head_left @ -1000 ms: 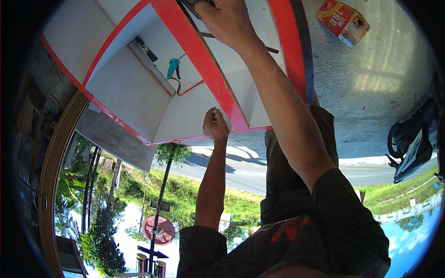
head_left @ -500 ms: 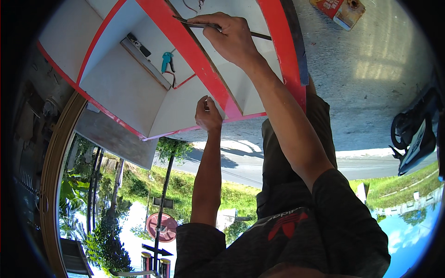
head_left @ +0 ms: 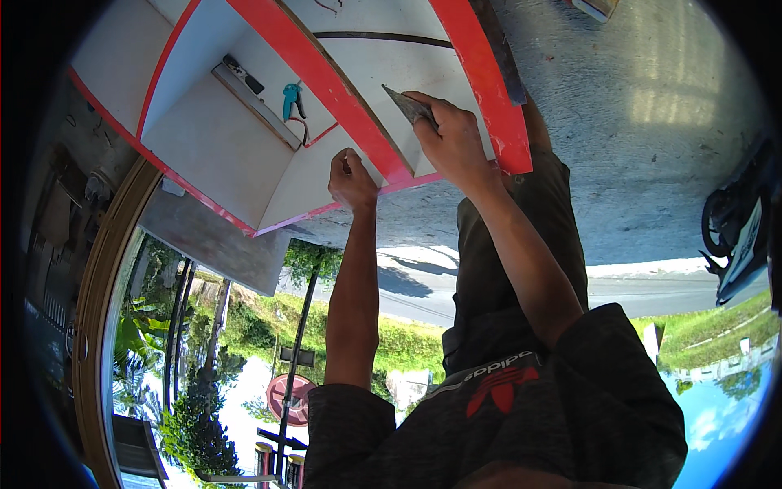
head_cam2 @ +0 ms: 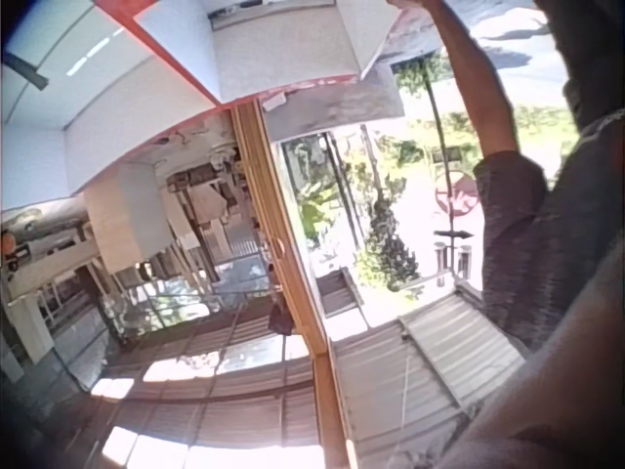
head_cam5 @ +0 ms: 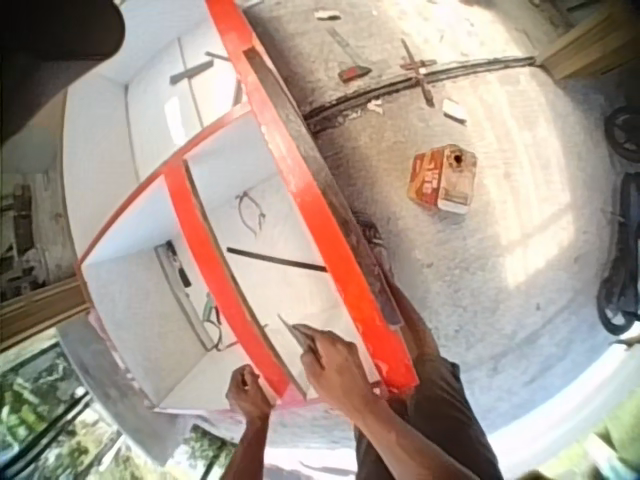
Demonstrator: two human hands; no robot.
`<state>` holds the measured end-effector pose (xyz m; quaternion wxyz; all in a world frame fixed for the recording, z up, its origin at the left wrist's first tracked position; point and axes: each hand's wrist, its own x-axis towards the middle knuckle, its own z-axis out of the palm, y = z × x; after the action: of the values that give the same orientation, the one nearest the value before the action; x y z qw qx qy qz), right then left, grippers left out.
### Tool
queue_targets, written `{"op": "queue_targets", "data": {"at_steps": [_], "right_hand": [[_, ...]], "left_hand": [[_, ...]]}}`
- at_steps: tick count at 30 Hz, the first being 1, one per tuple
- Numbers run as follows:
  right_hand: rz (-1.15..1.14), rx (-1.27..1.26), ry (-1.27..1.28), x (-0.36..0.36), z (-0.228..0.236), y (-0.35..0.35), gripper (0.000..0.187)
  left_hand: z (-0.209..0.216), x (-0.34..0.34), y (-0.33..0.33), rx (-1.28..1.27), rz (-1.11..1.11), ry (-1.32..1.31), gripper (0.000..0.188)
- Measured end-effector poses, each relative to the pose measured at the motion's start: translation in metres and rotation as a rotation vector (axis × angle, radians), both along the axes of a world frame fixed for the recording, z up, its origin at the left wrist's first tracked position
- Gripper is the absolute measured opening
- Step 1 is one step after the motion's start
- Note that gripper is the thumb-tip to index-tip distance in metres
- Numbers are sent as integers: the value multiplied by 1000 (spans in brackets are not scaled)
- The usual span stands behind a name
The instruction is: Applying and trimming laminate edge strips on a white cabinet using a putty knife and adhesive.
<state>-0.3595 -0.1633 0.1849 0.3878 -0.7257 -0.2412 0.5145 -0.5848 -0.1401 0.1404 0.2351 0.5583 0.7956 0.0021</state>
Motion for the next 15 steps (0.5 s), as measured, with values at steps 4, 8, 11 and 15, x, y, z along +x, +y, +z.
{"op": "queue_targets", "data": {"at_steps": [4, 8, 11, 15], "right_hand": [[74, 98, -144, -34, 11, 16, 35], [217, 135, -421, -58, 26, 5, 42], [187, 344, -130, -43, 48, -11, 34], [148, 204, 254, 46, 100, -26, 35]], "left_hand": [[-10, 3, 1, 53, -16, -55, 30], [-16, 0, -2, 65, -99, -41, 28], [-37, -28, -8, 139, -141, -244, 28], [-53, -66, 4, 210, 3, -315, 35]]}}
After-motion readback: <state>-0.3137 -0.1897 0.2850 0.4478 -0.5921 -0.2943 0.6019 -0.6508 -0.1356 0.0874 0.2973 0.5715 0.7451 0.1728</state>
